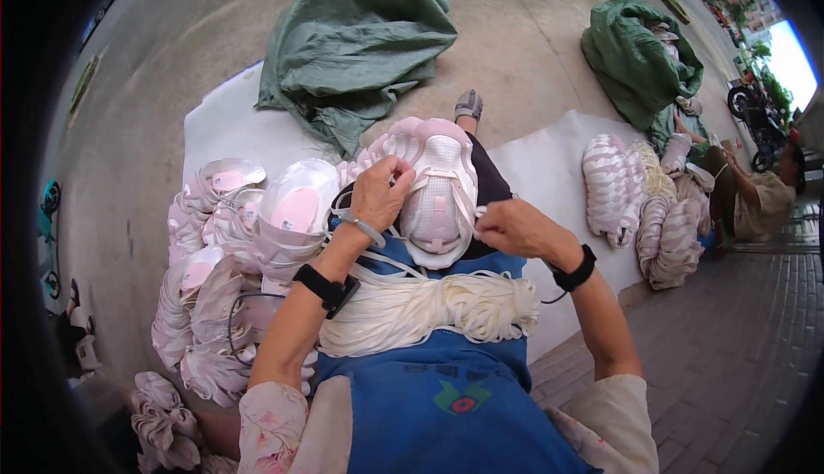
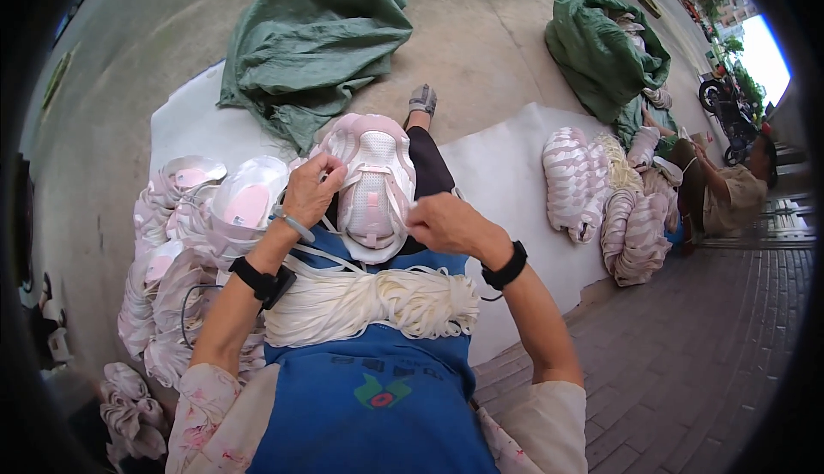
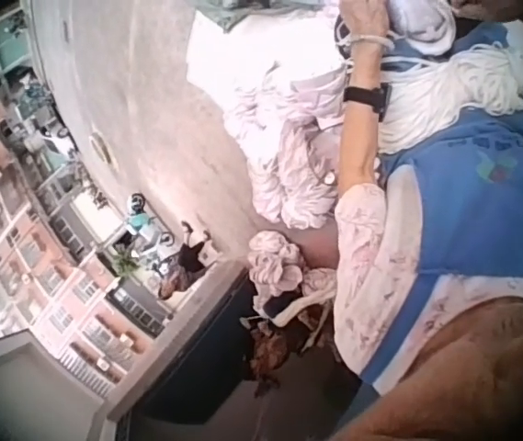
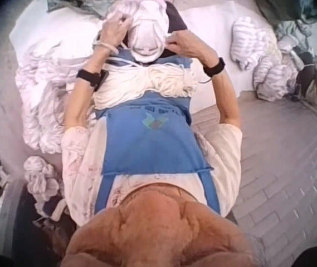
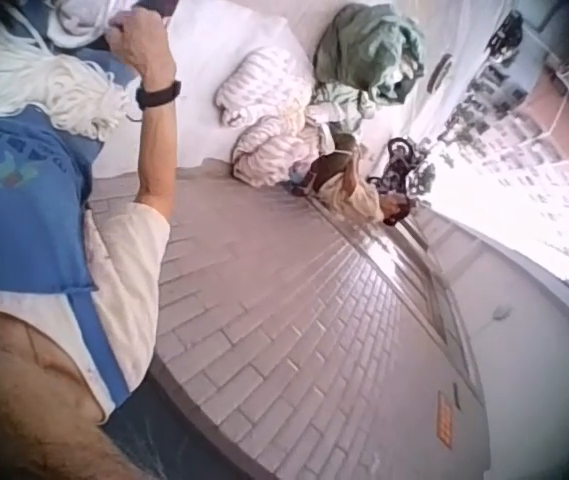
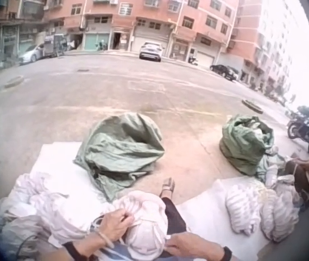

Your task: Insert and thread laces through the eyelets of pink and white sneakers.

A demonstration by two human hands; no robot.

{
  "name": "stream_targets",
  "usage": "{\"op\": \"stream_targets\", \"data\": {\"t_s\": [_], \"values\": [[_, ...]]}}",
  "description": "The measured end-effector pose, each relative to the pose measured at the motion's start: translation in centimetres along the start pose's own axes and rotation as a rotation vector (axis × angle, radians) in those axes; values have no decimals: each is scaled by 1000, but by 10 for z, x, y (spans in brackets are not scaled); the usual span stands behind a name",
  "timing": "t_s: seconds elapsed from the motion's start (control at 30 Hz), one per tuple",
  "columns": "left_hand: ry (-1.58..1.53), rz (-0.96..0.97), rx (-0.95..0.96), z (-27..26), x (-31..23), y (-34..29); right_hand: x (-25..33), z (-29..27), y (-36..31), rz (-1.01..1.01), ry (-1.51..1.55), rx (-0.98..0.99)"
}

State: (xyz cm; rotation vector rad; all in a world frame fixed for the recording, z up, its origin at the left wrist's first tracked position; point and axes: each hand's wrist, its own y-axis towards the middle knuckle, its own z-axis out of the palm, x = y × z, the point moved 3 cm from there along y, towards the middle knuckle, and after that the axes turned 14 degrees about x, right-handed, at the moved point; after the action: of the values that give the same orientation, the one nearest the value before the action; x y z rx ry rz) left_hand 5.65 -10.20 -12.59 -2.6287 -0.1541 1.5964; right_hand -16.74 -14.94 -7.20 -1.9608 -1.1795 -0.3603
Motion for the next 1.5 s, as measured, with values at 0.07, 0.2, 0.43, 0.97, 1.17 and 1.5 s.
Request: {"op": "stream_targets", "data": {"t_s": [0.07,0.2,0.43,0.97,1.17,1.5], "values": [[22,37,11,3,-7,5,-8,2,-13,62,37,-70],[223,176,8,15,-19,8,-4,-8,-10,155,91,-638],[176,84,17,17,-9,6,2,-5,45,220,-243,-694],[44,67,32,19,4,3,14,-2,72,167,-608,-644],[39,46,0,17,1,2,2,-1,71,177,-520,-667],[397,249,48,21,-32,19,-9,24,48,162,-28,-729]]}}
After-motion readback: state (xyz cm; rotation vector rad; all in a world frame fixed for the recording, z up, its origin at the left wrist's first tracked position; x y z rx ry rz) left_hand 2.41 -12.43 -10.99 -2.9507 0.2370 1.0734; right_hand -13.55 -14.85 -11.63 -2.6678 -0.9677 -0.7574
